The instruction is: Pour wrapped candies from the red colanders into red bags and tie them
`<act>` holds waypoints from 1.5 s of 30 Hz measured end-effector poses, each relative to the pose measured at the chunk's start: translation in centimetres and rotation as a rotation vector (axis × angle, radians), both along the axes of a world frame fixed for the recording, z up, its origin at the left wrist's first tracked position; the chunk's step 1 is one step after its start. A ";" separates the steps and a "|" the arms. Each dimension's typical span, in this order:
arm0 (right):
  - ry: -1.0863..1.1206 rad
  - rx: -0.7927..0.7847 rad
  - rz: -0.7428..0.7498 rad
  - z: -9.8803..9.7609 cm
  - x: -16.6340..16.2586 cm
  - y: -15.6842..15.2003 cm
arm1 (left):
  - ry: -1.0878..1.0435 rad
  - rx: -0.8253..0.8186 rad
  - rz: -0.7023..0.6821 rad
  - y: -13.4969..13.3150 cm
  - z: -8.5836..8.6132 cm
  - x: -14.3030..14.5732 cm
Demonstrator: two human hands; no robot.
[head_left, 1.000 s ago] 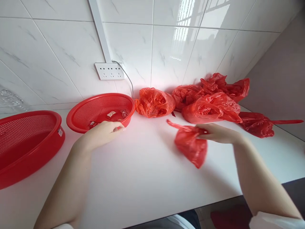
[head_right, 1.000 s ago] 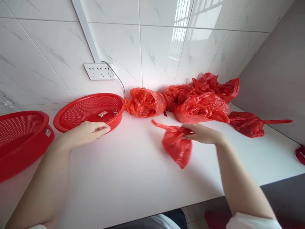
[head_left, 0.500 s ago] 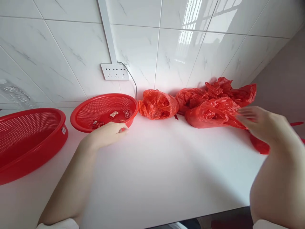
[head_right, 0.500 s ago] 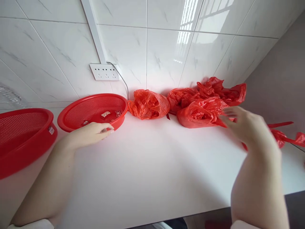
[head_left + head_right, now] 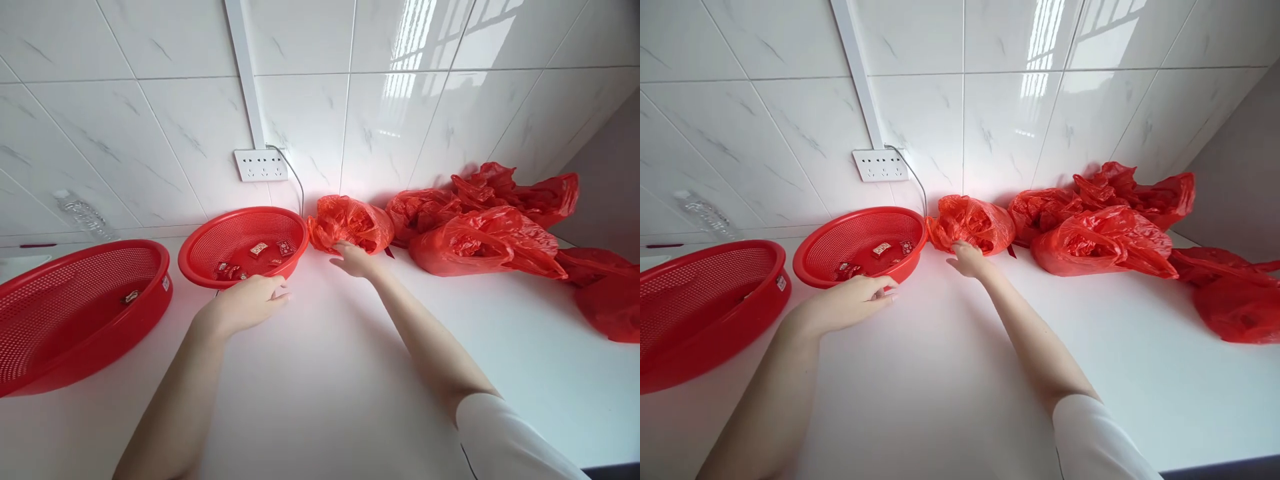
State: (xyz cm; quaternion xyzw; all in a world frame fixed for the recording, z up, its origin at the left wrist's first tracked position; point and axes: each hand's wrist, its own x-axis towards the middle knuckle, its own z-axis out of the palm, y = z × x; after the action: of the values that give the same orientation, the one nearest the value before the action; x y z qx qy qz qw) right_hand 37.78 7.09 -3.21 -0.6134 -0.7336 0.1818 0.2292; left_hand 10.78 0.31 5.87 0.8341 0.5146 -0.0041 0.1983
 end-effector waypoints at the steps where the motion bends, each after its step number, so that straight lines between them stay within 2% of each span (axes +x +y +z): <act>1: 0.033 0.066 -0.011 0.6 0.4 -0.3 | 0.003 0.010 -0.009 0.0 0.0 -0.1; 5: 0.333 0.534 -0.059 3.9 2.3 -2.9 | -0.110 0.104 -0.055 0.3 -0.2 0.2; 6: 0.421 0.603 -0.051 4.8 2.7 -3.7 | -0.169 0.152 -0.051 0.4 -0.3 0.4; 8: 0.579 0.581 0.008 6.1 3.0 -5.2 | -0.308 0.258 -0.007 0.4 -0.6 1.0; 11: 0.780 0.419 0.138 7.2 2.3 -7.1 | -0.518 0.333 0.065 0.3 -1.2 2.0; 12: 0.822 0.383 0.179 7.4 1.8 -7.6 | -0.583 0.304 0.061 0.2 -1.4 2.3; 14: 0.861 0.335 0.252 7.7 0.8 -8.3 | -0.722 0.144 0.012 0.0 -1.7 3.0; 17: 0.861 0.280 0.300 7.9 -0.3 -8.8 | -0.924 -0.217 -0.093 -0.1 -1.8 3.7; 19: 0.819 0.263 0.252 7.9 -0.3 -8.8 | -0.981 -0.414 -0.139 -0.2 -1.6 3.9; 21: 0.734 0.288 0.149 7.9 0.2 -8.5 | -0.983 -0.524 -0.126 -0.2 -1.2 3.8; 23: 0.612 0.371 0.008 7.7 1.0 -8.2 | -0.965 -0.552 -0.052 -0.1 -0.9 3.5; 26: 0.405 0.484 -0.173 7.5 2.1 -7.9 | -0.967 -0.497 0.063 0.3 -0.8 3.0; 30: 0.228 0.587 -0.286 7.9 2.7 -8.5 | -1.077 -0.453 0.140 0.8 -1.2 2.6; 33: 0.258 0.833 -0.239 8.6 1.9 -10.2 | -1.089 -0.454 0.136 0.9 -1.3 2.7; 34: 0.280 0.918 -0.175 8.9 1.5 -10.9 | -1.075 -0.448 0.131 0.9 -1.3 2.7; 36: 0.284 1.007 0.057 9.2 0.5 -12.2 | -1.045 -0.437 0.105 0.7 -1.3 3.0; 37: 0.259 0.990 0.188 9.3 0.0 -12.7 | -1.036 -0.435 0.079 0.7 -1.2 3.1; 39: 0.187 0.832 0.369 9.1 -0.8 -12.9 | -1.023 -0.434 0.017 0.4 -1.2 3.4; 42: 0.119 0.508 0.432 8.5 -1.7 -12.0 | -1.008 -0.353 0.013 0.0 -1.1 3.6; 45: 0.116 0.265 0.531 7.9 -2.0 -10.9 | -0.940 -0.188 0.113 -0.1 -1.1 3.3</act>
State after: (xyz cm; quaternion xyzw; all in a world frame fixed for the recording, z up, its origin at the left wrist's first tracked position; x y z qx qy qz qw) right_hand 35.77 -3.82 4.71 -0.3533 -0.8714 0.1727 0.2932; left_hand 14.11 0.21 4.76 0.6948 0.4110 0.3377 0.4841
